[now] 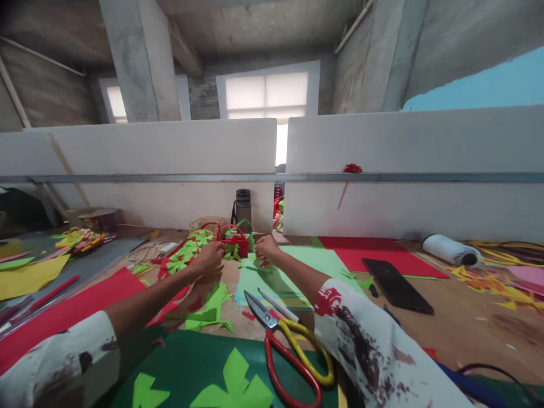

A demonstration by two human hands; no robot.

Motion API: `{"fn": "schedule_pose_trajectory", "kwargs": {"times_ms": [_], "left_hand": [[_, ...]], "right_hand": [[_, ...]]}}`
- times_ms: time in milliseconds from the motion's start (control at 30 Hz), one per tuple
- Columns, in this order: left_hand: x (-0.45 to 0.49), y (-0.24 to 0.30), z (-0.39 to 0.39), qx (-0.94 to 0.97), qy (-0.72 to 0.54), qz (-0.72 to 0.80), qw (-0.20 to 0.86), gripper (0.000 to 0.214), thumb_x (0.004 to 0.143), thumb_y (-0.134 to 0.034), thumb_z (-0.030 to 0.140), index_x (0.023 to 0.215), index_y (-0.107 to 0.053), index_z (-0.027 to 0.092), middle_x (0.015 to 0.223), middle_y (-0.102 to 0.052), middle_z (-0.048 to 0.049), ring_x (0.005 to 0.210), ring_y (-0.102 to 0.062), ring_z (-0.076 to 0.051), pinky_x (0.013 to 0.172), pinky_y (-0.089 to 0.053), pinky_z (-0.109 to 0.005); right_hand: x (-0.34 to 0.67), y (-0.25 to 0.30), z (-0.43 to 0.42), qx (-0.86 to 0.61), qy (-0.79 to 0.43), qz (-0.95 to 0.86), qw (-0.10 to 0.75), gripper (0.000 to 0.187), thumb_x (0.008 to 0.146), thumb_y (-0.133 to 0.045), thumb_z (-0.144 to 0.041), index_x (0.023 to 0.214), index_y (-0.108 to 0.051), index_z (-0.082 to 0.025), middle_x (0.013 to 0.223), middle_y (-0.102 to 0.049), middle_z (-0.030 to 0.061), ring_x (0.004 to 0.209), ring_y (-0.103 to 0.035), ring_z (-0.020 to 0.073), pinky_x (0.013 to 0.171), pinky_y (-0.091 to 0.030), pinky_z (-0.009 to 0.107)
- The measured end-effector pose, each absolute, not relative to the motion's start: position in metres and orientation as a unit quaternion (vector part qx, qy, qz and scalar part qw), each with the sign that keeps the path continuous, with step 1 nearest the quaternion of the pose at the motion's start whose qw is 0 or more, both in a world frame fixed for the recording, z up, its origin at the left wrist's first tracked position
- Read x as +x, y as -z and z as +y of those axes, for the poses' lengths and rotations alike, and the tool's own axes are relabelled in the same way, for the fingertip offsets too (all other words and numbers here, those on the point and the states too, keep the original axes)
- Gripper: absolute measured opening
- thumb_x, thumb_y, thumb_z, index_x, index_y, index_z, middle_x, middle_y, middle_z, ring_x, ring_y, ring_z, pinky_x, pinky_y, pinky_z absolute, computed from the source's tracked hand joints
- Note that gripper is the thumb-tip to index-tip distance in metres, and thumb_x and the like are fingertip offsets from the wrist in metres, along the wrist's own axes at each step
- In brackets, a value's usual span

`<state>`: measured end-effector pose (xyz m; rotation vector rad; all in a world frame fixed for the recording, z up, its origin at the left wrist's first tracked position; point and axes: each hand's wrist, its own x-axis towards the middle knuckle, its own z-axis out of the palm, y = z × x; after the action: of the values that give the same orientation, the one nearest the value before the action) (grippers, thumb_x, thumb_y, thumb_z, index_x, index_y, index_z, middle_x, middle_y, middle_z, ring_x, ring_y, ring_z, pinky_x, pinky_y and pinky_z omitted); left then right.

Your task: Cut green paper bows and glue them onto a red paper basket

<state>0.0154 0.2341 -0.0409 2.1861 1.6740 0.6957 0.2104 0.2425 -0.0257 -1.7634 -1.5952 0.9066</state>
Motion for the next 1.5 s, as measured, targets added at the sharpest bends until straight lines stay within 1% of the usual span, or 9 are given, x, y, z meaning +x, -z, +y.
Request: {"fn": "schedule_pose_trajectory", "kwargs": {"times_ms": [200, 300, 400, 500, 667, 1000, 1267, 1367, 1500], "left_hand": [[0.012, 0.027, 0.176, 0.781, -0.278, 0.54, 0.142, 0.029, 0.092, -0.056, 0.033, 0.115, -0.057, 0.015, 0.112, -0.06, -0.0078, 0.093, -0.062, -0.02, 0.079, -0.053, -0.039], [0.011, 0.026, 0.137, 0.799, -0.292, 0.504, 0.151, 0.033, 0.097, -0.044, 0.036, 0.084, -0.062, 0.011, 0.078, -0.06, -0.0018, 0.072, -0.06, -0.015, 0.066, -0.049, -0.029], [0.011, 0.032, 0.091, 0.821, -0.296, 0.461, 0.163, 0.043, 0.097, -0.033, 0.033, 0.063, -0.051, 0.015, 0.058, -0.048, 0.0019, 0.058, -0.05, -0.012, 0.056, -0.039, -0.024], [0.01, 0.041, 0.039, 0.85, -0.284, 0.41, 0.169, 0.032, 0.093, -0.038, 0.029, 0.065, -0.05, 0.017, 0.06, -0.049, 0.0014, 0.058, -0.048, -0.013, 0.056, -0.037, -0.025], [0.006, 0.055, -0.022, 0.931, -0.245, 0.255, 0.093, 0.016, 0.091, -0.042, 0.022, 0.098, -0.055, 0.018, 0.093, -0.062, -0.0077, 0.084, -0.056, -0.02, 0.071, -0.044, -0.029], [0.002, 0.062, -0.003, 0.918, -0.249, 0.286, 0.119, 0.015, 0.089, -0.046, 0.023, 0.091, -0.06, 0.018, 0.094, -0.063, -0.008, 0.084, -0.059, -0.019, 0.073, -0.046, -0.028], [-0.028, 0.01, 0.1, 0.822, -0.315, 0.443, 0.168, 0.017, 0.081, -0.053, 0.025, 0.07, -0.062, 0.016, 0.065, -0.061, -0.005, 0.069, -0.058, -0.02, 0.066, -0.044, -0.029], [-0.024, 0.002, 0.123, 0.8, -0.346, 0.427, 0.242, 0.024, 0.085, -0.049, 0.03, 0.095, -0.064, 0.013, 0.083, -0.068, -0.0088, 0.075, -0.063, -0.02, 0.063, -0.049, -0.028], [0.014, 0.001, 0.099, 0.804, -0.361, 0.33, 0.337, 0.048, 0.091, -0.041, 0.029, 0.139, -0.037, 0.021, 0.116, -0.064, -0.0091, 0.087, -0.066, -0.016, 0.061, -0.052, -0.023]], "right_hand": [[0.231, 0.003, 0.181, -0.643, -0.25, -0.682, 0.243, 0.031, 0.092, -0.058, -0.031, 0.118, -0.057, -0.017, 0.118, -0.06, 0.0077, 0.096, -0.062, 0.0214, 0.08, -0.053, 0.041], [0.24, -0.004, 0.127, -0.621, -0.194, -0.733, 0.199, 0.028, 0.091, -0.058, -0.032, 0.115, -0.059, -0.016, 0.116, -0.061, 0.0065, 0.096, -0.062, 0.0218, 0.08, -0.053, 0.04], [0.244, -0.002, 0.065, -0.6, -0.142, -0.773, 0.151, 0.023, 0.091, -0.058, -0.032, 0.106, -0.062, -0.015, 0.107, -0.064, 0.0054, 0.091, -0.063, 0.0193, 0.079, -0.052, 0.04], [0.242, 0.014, 0.013, -0.59, -0.101, -0.793, 0.114, 0.011, 0.087, -0.061, -0.024, 0.093, -0.066, -0.015, 0.085, -0.067, 0.0051, 0.081, -0.062, 0.0195, 0.076, -0.048, 0.036], [0.235, 0.044, -0.019, -0.597, -0.04, -0.795, 0.102, 0.029, 0.081, -0.06, -0.013, 0.11, -0.063, -0.017, 0.112, -0.064, 0.0131, 0.107, -0.056, 0.0278, 0.081, -0.044, 0.034], [0.235, 0.024, -0.016, -0.577, -0.068, -0.802, 0.137, 0.022, 0.081, -0.056, -0.016, 0.1, -0.067, -0.014, 0.101, -0.067, 0.0152, 0.093, -0.061, 0.028, 0.078, -0.045, 0.037], [0.272, -0.084, 0.023, -0.519, -0.2, -0.789, 0.26, 0.009, 0.076, -0.063, -0.027, 0.076, -0.069, -0.02, 0.058, -0.065, -0.0009, 0.052, -0.058, 0.012, 0.046, -0.039, 0.02], [0.256, -0.095, 0.039, -0.504, -0.198, -0.77, 0.337, 0.029, 0.077, -0.065, -0.037, 0.056, -0.055, -0.02, 0.045, -0.052, -0.0039, 0.043, -0.049, 0.0089, 0.044, -0.037, 0.02], [0.196, -0.075, 0.052, -0.458, -0.256, -0.768, 0.366, 0.051, 0.088, -0.039, -0.061, 0.076, -0.061, -0.016, 0.058, -0.064, 0.0017, 0.051, -0.062, 0.0134, 0.049, -0.049, 0.025]]}}
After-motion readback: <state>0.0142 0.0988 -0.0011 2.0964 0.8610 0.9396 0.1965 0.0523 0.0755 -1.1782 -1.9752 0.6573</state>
